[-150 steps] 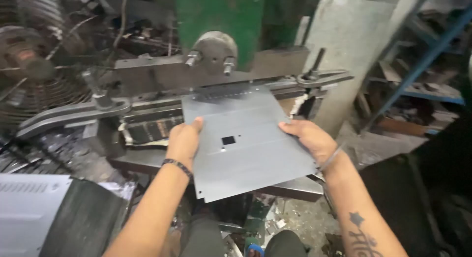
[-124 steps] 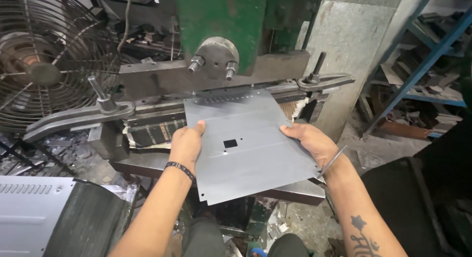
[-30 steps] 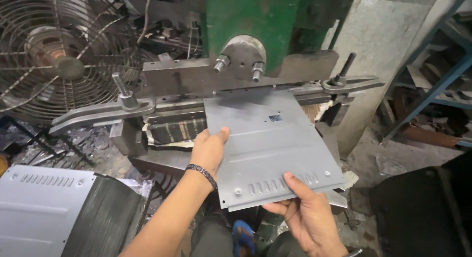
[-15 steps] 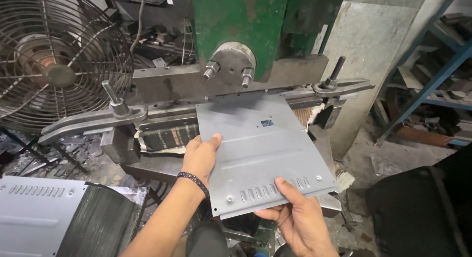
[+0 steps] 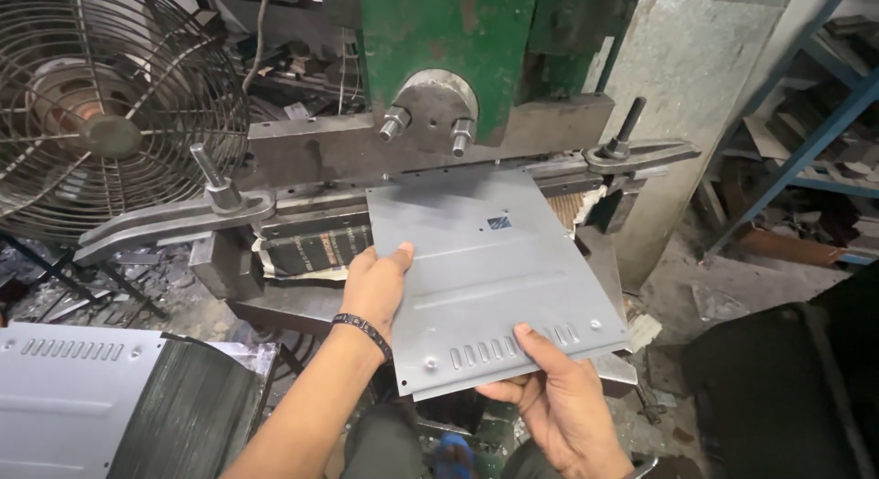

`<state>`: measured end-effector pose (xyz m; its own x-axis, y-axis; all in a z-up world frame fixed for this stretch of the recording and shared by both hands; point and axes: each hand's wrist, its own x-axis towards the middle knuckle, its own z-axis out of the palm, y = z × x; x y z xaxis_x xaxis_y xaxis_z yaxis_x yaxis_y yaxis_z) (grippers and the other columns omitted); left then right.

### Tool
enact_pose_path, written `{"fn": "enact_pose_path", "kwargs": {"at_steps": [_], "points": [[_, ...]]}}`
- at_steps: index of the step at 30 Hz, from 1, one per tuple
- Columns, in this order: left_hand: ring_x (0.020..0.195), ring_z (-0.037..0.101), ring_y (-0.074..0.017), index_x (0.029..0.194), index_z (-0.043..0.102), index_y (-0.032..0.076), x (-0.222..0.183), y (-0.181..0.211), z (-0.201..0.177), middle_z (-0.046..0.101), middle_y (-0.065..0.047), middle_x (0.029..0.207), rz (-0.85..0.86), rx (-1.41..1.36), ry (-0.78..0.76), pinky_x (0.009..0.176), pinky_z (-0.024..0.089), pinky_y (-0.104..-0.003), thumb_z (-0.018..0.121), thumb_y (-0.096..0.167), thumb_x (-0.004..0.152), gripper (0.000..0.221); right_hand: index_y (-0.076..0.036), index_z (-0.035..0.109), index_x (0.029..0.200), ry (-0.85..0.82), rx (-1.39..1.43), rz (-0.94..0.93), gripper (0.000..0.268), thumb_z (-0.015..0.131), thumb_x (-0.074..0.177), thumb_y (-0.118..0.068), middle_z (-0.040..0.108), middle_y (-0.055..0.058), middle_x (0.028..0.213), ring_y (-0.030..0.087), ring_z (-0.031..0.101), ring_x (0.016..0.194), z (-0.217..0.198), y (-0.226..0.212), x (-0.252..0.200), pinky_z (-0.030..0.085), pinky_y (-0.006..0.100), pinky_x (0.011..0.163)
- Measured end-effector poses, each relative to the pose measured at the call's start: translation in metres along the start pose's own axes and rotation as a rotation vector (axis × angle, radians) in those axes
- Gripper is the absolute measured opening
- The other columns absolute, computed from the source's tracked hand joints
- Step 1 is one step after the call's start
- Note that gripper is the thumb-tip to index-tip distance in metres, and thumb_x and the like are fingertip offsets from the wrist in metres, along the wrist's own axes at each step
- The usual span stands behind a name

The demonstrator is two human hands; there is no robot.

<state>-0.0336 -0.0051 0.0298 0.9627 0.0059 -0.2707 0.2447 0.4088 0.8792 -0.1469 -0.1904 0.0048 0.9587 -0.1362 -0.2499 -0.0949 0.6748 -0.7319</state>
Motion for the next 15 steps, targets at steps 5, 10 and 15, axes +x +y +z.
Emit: {"fn": "enact_pose_path", "kwargs": {"at_steps": [5,10,15], "points": [[0.094,0.068,-0.0260,0.120,0.060,-0.005,0.003,-0.003,-0.002,0.070,-0.016,0.110,0.008,0.021,-0.007,0.080,0.057,-0.042,0.060,0.017,0.094,0.034,0.014,0.053,0.126,-0.046,0.000,-0.030,0.041,0.060,0.094,-0.012,0.073,0.022,0.101,0.031,0.076,0.079,-0.006,0.004,0.002,0.067,0.043,0.061],[0.092,0.068,-0.0261,0.118,0.060,-0.005,0.005,-0.014,-0.007,0.070,-0.016,0.107,-0.018,0.016,-0.017,0.079,0.058,-0.043,0.058,0.017,0.096,0.032,0.014,0.054,0.125,-0.060,0.021,-0.018,0.040,0.061,0.095,-0.012,0.072,0.021,0.103,0.031,0.076,0.082,-0.012,0.012,0.003,0.067,0.044,0.063],[0.098,0.070,-0.0193,0.119,0.063,0.000,0.003,-0.023,-0.019,0.072,-0.009,0.112,0.159,-0.023,-0.194,0.084,0.057,-0.036,0.059,0.016,0.098,0.028,0.014,0.056,0.126,-0.093,0.019,-0.026,0.042,0.061,0.097,-0.016,0.073,0.023,0.107,0.031,0.076,0.087,-0.029,0.024,0.006,0.066,0.040,0.065]]}}
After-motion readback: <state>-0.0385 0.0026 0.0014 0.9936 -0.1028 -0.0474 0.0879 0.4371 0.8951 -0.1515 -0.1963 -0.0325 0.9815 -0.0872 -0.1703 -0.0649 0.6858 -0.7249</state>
